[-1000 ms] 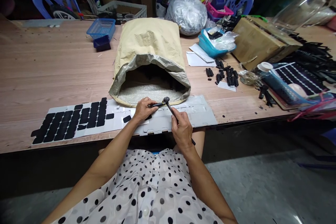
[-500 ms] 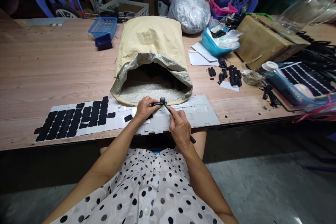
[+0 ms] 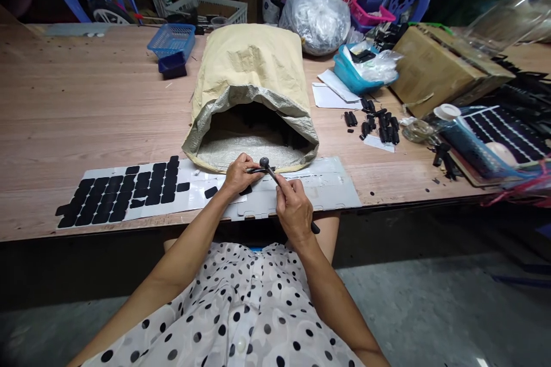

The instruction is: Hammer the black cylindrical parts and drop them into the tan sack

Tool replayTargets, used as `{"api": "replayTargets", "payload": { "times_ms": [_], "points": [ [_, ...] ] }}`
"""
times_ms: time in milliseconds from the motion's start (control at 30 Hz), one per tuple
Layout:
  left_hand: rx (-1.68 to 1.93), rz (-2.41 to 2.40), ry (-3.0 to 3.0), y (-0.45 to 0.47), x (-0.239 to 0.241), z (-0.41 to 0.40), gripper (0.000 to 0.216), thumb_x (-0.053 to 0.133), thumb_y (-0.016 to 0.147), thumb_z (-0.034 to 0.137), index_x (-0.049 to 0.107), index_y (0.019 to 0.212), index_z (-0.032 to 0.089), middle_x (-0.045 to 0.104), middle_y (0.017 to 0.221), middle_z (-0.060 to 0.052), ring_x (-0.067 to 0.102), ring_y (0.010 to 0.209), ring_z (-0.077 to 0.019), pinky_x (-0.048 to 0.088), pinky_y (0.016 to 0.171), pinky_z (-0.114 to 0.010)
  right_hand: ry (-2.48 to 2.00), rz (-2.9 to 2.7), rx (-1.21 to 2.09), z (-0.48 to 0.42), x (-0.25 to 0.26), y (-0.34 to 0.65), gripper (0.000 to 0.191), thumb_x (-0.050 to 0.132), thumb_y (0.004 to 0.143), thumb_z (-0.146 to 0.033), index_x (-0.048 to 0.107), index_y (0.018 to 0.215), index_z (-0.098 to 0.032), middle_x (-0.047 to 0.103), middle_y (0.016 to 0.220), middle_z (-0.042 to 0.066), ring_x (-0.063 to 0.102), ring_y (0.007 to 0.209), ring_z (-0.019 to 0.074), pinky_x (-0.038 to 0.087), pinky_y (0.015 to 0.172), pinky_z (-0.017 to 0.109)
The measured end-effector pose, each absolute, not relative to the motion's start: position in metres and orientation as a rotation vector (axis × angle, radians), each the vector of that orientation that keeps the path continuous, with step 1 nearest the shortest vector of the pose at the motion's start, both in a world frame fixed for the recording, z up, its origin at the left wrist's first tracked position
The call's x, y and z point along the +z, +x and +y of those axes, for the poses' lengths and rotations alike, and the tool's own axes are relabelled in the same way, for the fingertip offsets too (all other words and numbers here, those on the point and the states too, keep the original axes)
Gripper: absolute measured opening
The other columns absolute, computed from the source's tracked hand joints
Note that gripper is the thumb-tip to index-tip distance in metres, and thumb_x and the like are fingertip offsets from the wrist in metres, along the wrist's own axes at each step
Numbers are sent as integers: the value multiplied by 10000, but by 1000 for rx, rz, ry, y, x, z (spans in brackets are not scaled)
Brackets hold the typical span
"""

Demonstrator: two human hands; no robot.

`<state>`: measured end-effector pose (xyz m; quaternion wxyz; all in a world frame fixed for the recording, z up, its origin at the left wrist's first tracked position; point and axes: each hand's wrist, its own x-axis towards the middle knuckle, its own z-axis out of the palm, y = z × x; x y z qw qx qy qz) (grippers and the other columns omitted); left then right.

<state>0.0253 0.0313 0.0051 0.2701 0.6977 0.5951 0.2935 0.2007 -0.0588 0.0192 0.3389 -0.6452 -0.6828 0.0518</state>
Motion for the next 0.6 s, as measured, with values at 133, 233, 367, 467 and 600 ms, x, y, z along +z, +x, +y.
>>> {"api": "replayTargets", "payload": {
  "times_ms": [133, 233, 367, 467, 600],
  "points": [
    [789, 1587, 1882, 26, 7, 30, 61, 813, 766, 283, 815, 826, 291, 572, 878, 12, 600, 806, -161, 508, 779, -322, -1682, -1846, 171, -59, 15, 197, 372, 509, 970, -252, 736, 1261, -298, 632, 902, 33, 625, 756, 160, 464, 614, 249],
    [771, 1592, 1859, 27, 9, 30, 69, 815, 760, 281, 813, 829, 283, 581, 878, 9, 607, 815, -167, 505, 796, -327, -1696, -1848, 160, -56, 11, 200, 367, 517, 967, -242, 736, 1255, -299, 633, 913, 34, 621, 767, 161, 453, 617, 248],
    [793, 1567, 1821, 25, 12, 29, 93, 784, 786, 281, 803, 875, 262, 616, 906, -2, 628, 887, -192, 492, 872, -347, -1779, -1778, 16, -40, 11, 215, 360, 537, 958, -217, 742, 1245, -295, 622, 929, 39, 588, 771, 156, 404, 627, 252],
    [893, 1492, 1738, 20, 11, 27, 112, 683, 872, 310, 763, 853, 232, 644, 904, -10, 627, 884, -191, 483, 852, -330, -1887, -1763, -111, -25, 8, 227, 344, 550, 938, -163, 772, 1176, -275, 599, 899, 44, 514, 730, 143, 325, 625, 263],
    [1073, 1357, 1455, 13, 6, 25, 353, 512, 979, 415, 681, 761, 194, 609, 716, -5, 584, 713, -162, 462, 707, -287, -1931, -1753, -219, -15, -2, 233, 309, 570, 912, -138, 796, 1084, -260, 577, 879, 61, 444, 764, 165, 274, 660, 291]
  ]
}}
